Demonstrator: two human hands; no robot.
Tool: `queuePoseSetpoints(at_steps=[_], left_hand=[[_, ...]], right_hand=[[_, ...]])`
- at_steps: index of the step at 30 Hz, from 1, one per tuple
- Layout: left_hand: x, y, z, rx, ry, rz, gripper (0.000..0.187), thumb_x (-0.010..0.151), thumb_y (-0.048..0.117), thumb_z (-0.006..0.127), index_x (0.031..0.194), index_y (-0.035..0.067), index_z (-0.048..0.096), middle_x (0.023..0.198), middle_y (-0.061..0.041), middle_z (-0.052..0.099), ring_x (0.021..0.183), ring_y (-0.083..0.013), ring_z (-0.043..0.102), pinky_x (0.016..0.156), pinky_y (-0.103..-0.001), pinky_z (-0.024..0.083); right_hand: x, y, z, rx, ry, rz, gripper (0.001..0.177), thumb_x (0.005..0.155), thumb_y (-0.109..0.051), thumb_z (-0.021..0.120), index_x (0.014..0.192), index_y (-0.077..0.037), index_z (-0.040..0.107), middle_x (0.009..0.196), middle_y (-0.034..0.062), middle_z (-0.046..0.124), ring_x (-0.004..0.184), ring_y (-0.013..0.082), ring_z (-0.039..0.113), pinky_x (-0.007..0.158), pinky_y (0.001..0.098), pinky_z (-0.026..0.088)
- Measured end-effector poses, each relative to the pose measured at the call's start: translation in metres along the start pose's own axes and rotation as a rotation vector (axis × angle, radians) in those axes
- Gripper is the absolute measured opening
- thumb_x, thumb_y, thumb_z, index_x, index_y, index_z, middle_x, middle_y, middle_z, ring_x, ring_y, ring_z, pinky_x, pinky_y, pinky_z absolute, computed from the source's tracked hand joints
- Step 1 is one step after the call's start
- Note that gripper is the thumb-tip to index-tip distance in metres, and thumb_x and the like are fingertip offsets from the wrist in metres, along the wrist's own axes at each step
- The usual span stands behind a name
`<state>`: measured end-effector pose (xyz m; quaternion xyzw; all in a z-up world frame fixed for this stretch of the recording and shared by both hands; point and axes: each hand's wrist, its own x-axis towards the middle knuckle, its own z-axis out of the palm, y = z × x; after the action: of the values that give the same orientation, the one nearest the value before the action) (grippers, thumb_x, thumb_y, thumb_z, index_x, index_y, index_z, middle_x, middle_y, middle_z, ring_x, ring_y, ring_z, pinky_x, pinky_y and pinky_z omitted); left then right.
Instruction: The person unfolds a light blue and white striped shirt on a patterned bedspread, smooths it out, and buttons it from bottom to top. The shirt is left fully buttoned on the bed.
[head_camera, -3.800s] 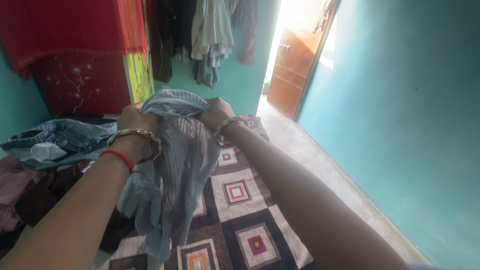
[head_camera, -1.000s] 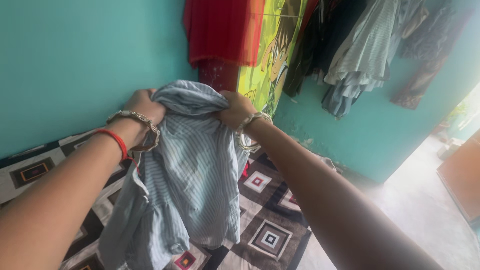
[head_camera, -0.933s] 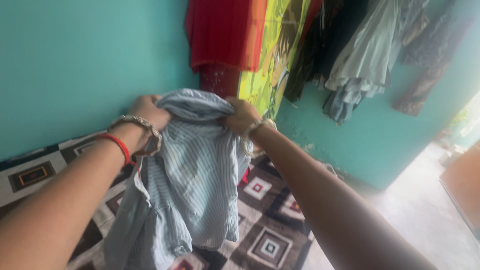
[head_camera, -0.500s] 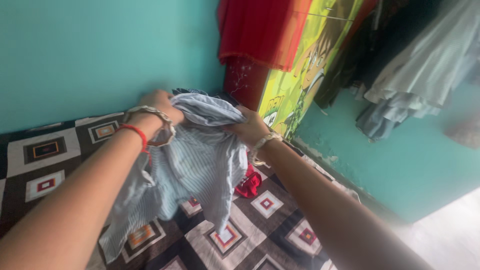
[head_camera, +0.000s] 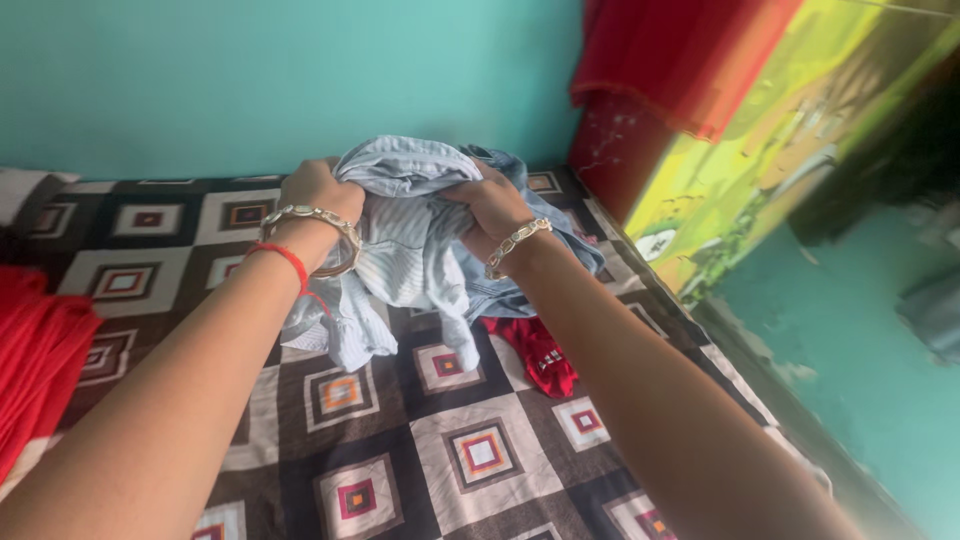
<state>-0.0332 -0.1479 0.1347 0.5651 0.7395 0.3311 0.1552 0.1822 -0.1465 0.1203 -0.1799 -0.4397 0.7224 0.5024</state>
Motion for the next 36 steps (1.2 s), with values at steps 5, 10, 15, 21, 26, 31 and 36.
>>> queuePoseSetpoints(at_steps=[5,10,15,21,26,31,36], left_hand=[[-0.023,-0.016,-0.022,-0.071,-0.006,-0.181,0.049,0.087,0.014,0.059,0.132,-0.004,0.058,0.134,-0.028,0.063,0.124,-0.0413,0.062,0.102,-0.049,0.05],[-0.031,-0.043,-0.047,-0.597,-0.016,-0.45,0.048,0.085,0.018,0.072,0.127,-0.003,0.061,0.13,-0.019,0.065,0.104,-0.0245,0.065,0.086,-0.037,0.051],[-0.037,-0.071,-0.063,-0.897,-0.071,-0.63,0.042,0.087,0.02,0.074,0.12,-0.005,0.066,0.12,-0.013,0.069,0.089,-0.0178,0.055,0.076,-0.036,0.046],[-0.078,-0.065,-0.074,-0.763,-0.233,-0.389,0.048,0.076,0.021,0.079,0.118,-0.001,0.07,0.113,-0.011,0.076,0.092,-0.0206,0.07,0.078,-0.032,0.053],[-0.103,-0.061,-0.082,-0.192,-0.079,-0.406,0.055,0.072,0.018,0.082,0.122,-0.003,0.071,0.124,-0.022,0.074,0.109,-0.031,0.073,0.093,-0.041,0.055],[-0.094,-0.08,-0.067,-0.273,-0.113,-0.434,0.058,0.078,0.024,0.079,0.129,0.0,0.065,0.131,-0.023,0.068,0.116,-0.0341,0.068,0.099,-0.042,0.05],[-0.06,-0.11,-0.021,-0.636,-0.202,-0.571,0.054,0.085,0.032,0.075,0.127,-0.001,0.066,0.132,-0.019,0.065,0.11,-0.0278,0.062,0.095,-0.04,0.049]], right_hand=[[0.003,-0.002,0.019,0.034,0.048,0.193,0.042,0.091,0.0,0.058,0.133,0.006,0.057,0.125,0.0179,0.069,0.112,0.0278,0.068,0.101,0.0419,0.056],[0.006,0.008,0.045,-0.632,-0.098,0.257,0.045,0.085,-0.016,0.079,0.125,0.001,0.065,0.121,0.0128,0.074,0.111,0.0233,0.072,0.099,0.0364,0.057],[0.025,0.053,0.049,-1.248,0.117,-0.098,0.043,0.077,-0.019,0.076,0.119,-0.009,0.074,0.108,0.0169,0.079,0.102,0.0259,0.077,0.09,0.0353,0.057],[0.049,0.088,0.047,-1.173,0.367,-0.196,0.047,0.077,-0.009,0.072,0.124,-0.009,0.072,0.11,0.0182,0.076,0.102,0.0278,0.074,0.087,0.0371,0.057],[0.043,0.099,0.051,-0.373,0.08,-0.041,0.045,0.081,0.008,0.065,0.127,0.006,0.064,0.11,0.0201,0.075,0.102,0.0308,0.072,0.09,0.0424,0.058],[0.022,0.098,0.047,0.004,-0.107,0.187,0.037,0.087,0.009,0.062,0.124,0.01,0.061,0.119,0.018,0.071,0.108,0.0275,0.071,0.099,0.042,0.057],[-0.001,0.097,0.042,-0.073,-0.049,0.253,0.038,0.084,0.006,0.062,0.122,0.003,0.062,0.119,0.0146,0.071,0.108,0.0268,0.07,0.097,0.0427,0.057]])
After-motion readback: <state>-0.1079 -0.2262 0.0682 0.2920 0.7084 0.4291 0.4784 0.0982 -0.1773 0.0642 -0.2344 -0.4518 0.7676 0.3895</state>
